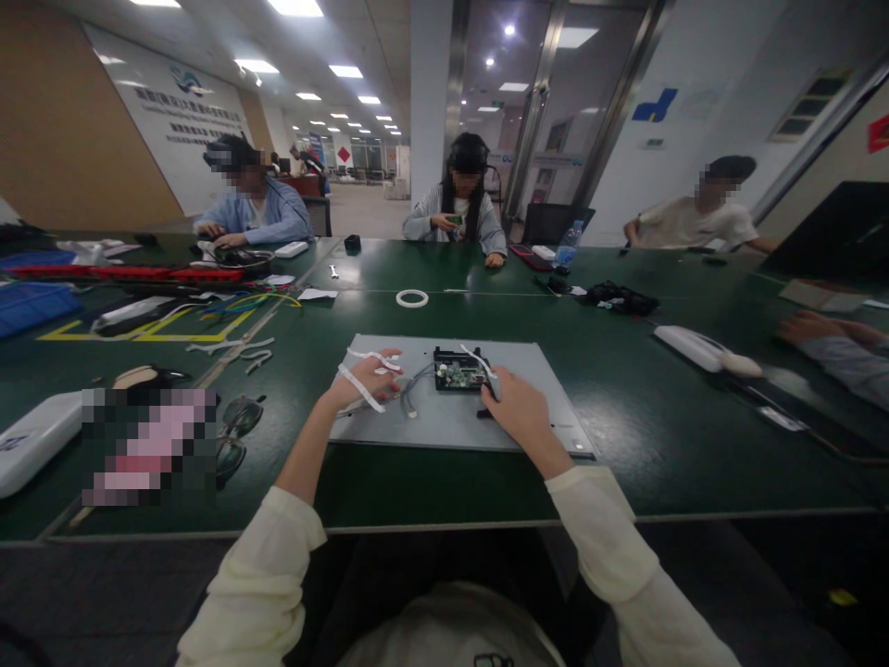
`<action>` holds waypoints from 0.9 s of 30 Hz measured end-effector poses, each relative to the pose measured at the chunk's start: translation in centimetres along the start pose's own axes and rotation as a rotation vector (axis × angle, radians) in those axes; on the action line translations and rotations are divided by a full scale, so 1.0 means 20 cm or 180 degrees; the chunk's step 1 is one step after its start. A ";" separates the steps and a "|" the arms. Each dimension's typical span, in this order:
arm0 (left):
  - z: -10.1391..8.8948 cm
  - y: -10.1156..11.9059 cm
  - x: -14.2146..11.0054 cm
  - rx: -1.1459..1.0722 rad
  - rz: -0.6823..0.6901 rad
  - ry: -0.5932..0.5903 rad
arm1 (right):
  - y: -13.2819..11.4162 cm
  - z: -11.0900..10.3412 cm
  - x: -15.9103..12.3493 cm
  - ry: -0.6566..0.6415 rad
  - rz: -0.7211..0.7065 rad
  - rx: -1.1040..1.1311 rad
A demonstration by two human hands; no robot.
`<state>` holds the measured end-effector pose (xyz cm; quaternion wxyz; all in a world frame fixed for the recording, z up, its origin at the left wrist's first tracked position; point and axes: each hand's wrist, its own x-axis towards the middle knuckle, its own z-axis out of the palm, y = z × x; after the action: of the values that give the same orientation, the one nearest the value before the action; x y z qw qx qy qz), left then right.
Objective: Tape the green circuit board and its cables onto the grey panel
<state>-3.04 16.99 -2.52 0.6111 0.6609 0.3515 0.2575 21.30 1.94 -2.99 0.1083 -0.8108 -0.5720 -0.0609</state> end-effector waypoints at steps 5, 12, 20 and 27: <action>0.00 -0.01 0.00 -0.0010 -0.0003 0.0085 | 0.02 0.03 0.00 0.0184 -0.0661 0.0455; 0.02 0.01 -0.01 0.0339 -0.0121 0.0098 | 0.02 0.07 0.00 -0.0077 -0.1175 0.0405; 0.05 0.06 -0.03 0.0368 -0.0296 0.0141 | 0.01 0.06 0.02 -0.0329 -0.1304 0.0396; 0.05 0.04 -0.01 0.0355 -0.0263 0.0204 | 0.00 0.06 0.00 -0.0284 -0.1294 0.0468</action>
<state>-2.36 16.18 -1.92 0.5718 0.6702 0.4117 0.2331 21.39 2.27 -4.05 0.1272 -0.6706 -0.7308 -0.0037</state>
